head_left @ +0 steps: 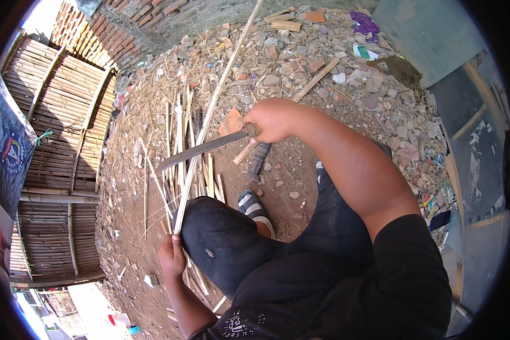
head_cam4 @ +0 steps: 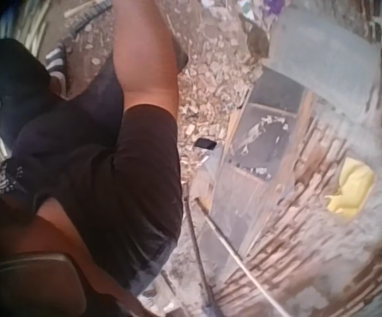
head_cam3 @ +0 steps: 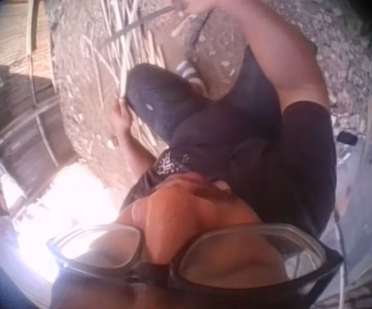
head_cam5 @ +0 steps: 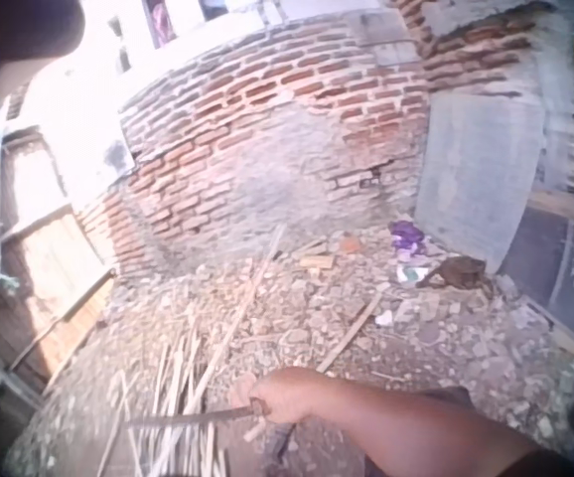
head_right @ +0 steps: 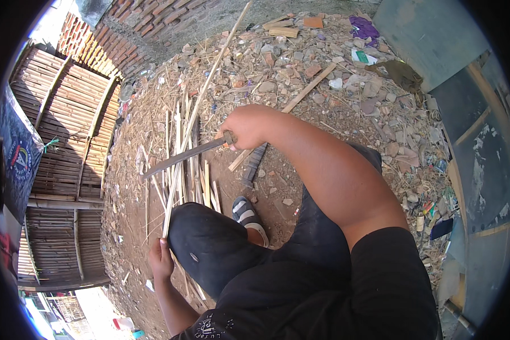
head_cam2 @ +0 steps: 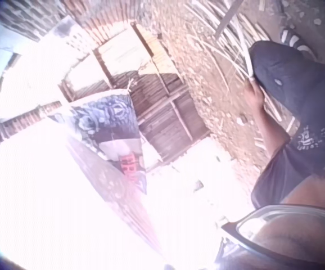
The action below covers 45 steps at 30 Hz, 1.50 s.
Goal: The person strips thin layers from a length of bamboo using a machete.
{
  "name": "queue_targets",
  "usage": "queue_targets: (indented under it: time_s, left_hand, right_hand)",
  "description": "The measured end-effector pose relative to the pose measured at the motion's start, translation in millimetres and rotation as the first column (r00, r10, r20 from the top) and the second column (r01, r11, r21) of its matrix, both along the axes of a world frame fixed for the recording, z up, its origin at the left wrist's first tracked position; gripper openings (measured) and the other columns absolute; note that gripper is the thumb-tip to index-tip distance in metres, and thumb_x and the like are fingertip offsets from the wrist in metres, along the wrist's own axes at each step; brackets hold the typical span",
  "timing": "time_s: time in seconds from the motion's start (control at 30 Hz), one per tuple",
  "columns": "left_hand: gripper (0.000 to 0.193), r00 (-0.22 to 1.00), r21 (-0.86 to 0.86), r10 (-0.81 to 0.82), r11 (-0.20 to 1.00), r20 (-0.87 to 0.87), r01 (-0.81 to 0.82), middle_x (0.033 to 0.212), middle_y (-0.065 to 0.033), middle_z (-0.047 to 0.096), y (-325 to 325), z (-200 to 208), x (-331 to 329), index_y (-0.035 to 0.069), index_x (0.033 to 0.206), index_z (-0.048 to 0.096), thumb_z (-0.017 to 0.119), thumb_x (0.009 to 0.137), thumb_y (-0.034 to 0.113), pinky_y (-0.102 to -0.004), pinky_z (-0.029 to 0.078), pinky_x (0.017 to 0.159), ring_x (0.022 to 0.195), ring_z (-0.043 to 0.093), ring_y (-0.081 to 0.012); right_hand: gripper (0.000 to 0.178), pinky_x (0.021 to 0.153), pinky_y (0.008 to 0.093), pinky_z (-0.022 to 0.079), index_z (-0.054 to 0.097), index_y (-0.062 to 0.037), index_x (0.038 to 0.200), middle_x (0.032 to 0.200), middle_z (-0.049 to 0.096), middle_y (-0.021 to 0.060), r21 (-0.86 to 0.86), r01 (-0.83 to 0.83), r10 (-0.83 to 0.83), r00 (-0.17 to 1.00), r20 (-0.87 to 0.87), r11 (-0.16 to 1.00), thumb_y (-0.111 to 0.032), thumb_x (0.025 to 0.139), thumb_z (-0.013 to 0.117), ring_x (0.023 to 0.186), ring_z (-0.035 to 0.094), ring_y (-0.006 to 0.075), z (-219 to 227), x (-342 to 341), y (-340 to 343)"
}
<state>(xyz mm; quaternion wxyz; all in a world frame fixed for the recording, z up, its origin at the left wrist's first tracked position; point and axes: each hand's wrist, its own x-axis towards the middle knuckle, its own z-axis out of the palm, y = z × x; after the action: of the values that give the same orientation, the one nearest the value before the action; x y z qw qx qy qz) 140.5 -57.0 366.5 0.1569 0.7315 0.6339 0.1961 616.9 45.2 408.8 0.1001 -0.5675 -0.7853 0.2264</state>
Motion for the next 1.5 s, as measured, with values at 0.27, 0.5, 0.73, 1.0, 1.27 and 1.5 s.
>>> queue_targets:
  time_s: [0.27, 0.5, 0.73, 1.0, 1.27, 1.5]
  left_hand:
    - [0.050, 0.996, 0.054, 0.001, 0.999, -0.090, 0.004, 0.060, -0.0192, 0.051, -7, 12, 18, 0.001, 0.077, 0.051, 0.051, 0.109, 0.039, -0.0440, 0.040, 0.054, 0.053, 0.049, -0.0311]
    - [0.049, 0.996, -0.009, -0.010, 1.000, -0.084, 0.009, 0.060, -0.0196, 0.052, -8, 10, 9, 0.002, 0.077, 0.051, 0.051, 0.108, 0.040, -0.0453, 0.040, 0.053, 0.053, 0.052, -0.0346]
    - [0.049, 0.985, 0.050, -0.035, 0.998, -0.168, 0.044, 0.060, -0.0159, 0.049, -7, 12, 15, 0.002, 0.078, 0.051, 0.050, 0.109, 0.040, -0.0414, 0.038, 0.054, 0.053, 0.048, -0.0277]
    - [0.049, 0.989, 0.007, -0.033, 0.999, -0.146, 0.035, 0.059, -0.0150, 0.048, -5, 14, 14, 0.001, 0.078, 0.051, 0.050, 0.109, 0.039, -0.0400, 0.038, 0.053, 0.054, 0.047, -0.0247]
    - [0.049, 0.992, 0.009, -0.034, 0.999, -0.122, 0.035, 0.062, -0.0120, 0.048, -4, 10, 10, 0.001, 0.079, 0.051, 0.049, 0.110, 0.039, -0.0380, 0.038, 0.056, 0.059, 0.045, -0.0182]
    - [0.050, 0.996, -0.029, -0.031, 0.999, -0.086, 0.029, 0.063, -0.0201, 0.053, -2, 11, 6, 0.001, 0.077, 0.053, 0.052, 0.108, 0.041, -0.0442, 0.042, 0.057, 0.058, 0.054, -0.0352]
  right_hand:
    - [0.051, 0.085, 0.0479, 0.054, 0.070, -0.0035, 0.123, 0.103, 0.073, 0.0211, 0.046, 0.190, -0.186, 0.979, -0.079, 0.981, -0.034, 0.084, 0.081, 0.100, 0.071, 0.0384, -17, 42, 9]
    - [0.053, 0.087, 0.0488, 0.055, 0.070, -0.0041, 0.125, 0.104, 0.073, 0.0204, -0.008, -0.003, 0.003, 1.000, 0.014, 1.000, -0.035, 0.083, 0.081, 0.101, 0.070, 0.0389, 0, 10, -1]
    - [0.057, 0.089, 0.0470, 0.055, 0.068, -0.0029, 0.127, 0.110, 0.072, 0.0216, 0.041, 0.225, -0.222, 0.973, -0.059, 0.974, -0.036, 0.083, 0.081, 0.105, 0.070, 0.0380, -13, 49, 11]
    - [0.055, 0.089, 0.0481, 0.054, 0.069, -0.0056, 0.128, 0.109, 0.072, 0.0209, -0.058, -0.008, 0.008, 1.000, 0.003, 0.998, -0.036, 0.084, 0.080, 0.105, 0.069, 0.0380, -3, 17, 1]
    - [0.058, 0.091, 0.0478, 0.054, 0.069, -0.0096, 0.130, 0.114, 0.072, 0.0194, 0.029, 0.202, -0.198, 0.974, -0.108, 0.979, -0.038, 0.081, 0.083, 0.108, 0.069, 0.0381, -24, 45, 15]
    - [0.059, 0.092, 0.0467, 0.054, 0.067, -0.0023, 0.129, 0.114, 0.072, 0.0235, -0.064, 0.062, -0.067, 0.995, -0.076, 0.996, -0.036, 0.083, 0.082, 0.110, 0.069, 0.0386, -7, 25, 4]
